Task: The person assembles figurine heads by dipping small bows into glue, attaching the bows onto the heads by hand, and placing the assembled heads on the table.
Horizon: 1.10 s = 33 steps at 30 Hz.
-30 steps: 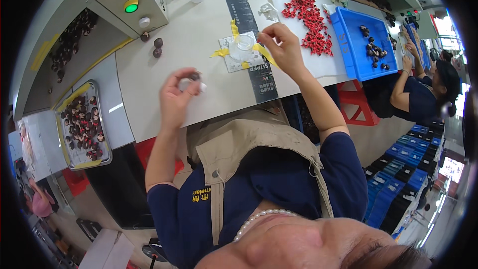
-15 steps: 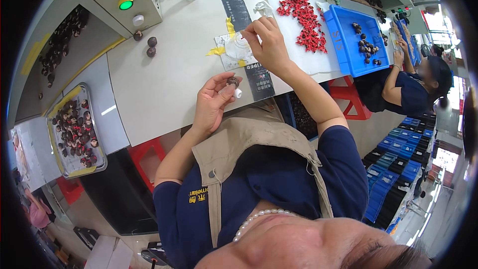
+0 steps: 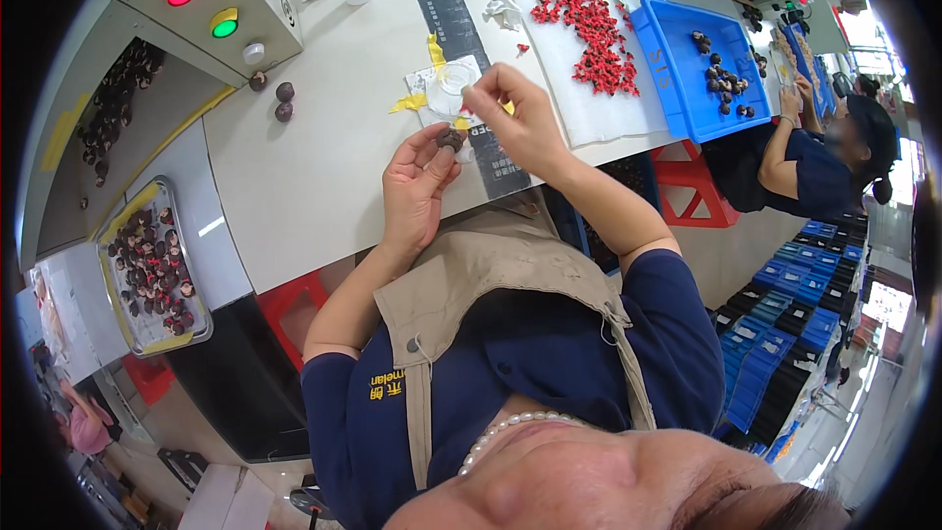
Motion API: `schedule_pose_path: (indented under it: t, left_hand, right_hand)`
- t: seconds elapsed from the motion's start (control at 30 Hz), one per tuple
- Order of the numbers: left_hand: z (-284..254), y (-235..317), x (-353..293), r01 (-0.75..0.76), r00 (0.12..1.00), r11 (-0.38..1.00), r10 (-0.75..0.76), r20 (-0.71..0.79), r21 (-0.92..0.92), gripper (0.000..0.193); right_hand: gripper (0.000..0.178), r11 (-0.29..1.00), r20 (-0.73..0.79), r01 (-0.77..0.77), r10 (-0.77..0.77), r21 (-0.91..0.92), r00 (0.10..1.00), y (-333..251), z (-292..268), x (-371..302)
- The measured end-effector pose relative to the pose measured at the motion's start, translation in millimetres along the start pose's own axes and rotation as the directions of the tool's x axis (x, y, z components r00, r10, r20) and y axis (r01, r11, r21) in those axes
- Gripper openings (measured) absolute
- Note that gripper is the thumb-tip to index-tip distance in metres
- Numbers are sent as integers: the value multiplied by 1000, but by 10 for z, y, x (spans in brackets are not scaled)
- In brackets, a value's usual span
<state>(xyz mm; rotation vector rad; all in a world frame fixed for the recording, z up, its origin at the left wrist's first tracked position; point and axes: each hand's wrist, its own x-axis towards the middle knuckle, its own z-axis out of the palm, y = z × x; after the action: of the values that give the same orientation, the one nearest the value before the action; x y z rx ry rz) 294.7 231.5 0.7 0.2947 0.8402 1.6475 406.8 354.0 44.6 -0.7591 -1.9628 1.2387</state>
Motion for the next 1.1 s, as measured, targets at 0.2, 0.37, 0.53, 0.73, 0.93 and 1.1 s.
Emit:
schedule_pose_path:
  t: [0.2, 0.37, 0.53, 0.73, 0.93, 1.1]
  left_hand:
    - [30, -58, 8, -63, 997, 996, 65, -35, 69, 33]
    - [37, -70, 2, -88, 994, 990, 94, -53, 114, 34]
    - [11, -96, -1, -130, 989, 977, 140, -45, 169, 32]
    - [-31, -126, -16, -139, 988, 974, 149, -41, 177, 28]
    - [-17, -176, -9, -217, 972, 950, 231, -37, 226, 28]
    - [-22, -164, -7, -225, 971, 949, 238, -34, 220, 28]
  right_hand:
    - [14, 998, 31, -43, 41, 47, 999, -34, 80, -169]
    - [15, 999, 37, -38, 38, 19, 999, -21, 93, -186]
    - [15, 995, 20, 65, -64, -77, 998, 11, 125, -223]
    - [15, 995, 58, -81, 78, 51, 995, 70, 145, -267]
    - [16, 979, 2, -146, 147, 143, 989, 88, 212, -342]
    - [15, 977, 48, -170, 165, 125, 985, 45, 141, -291]
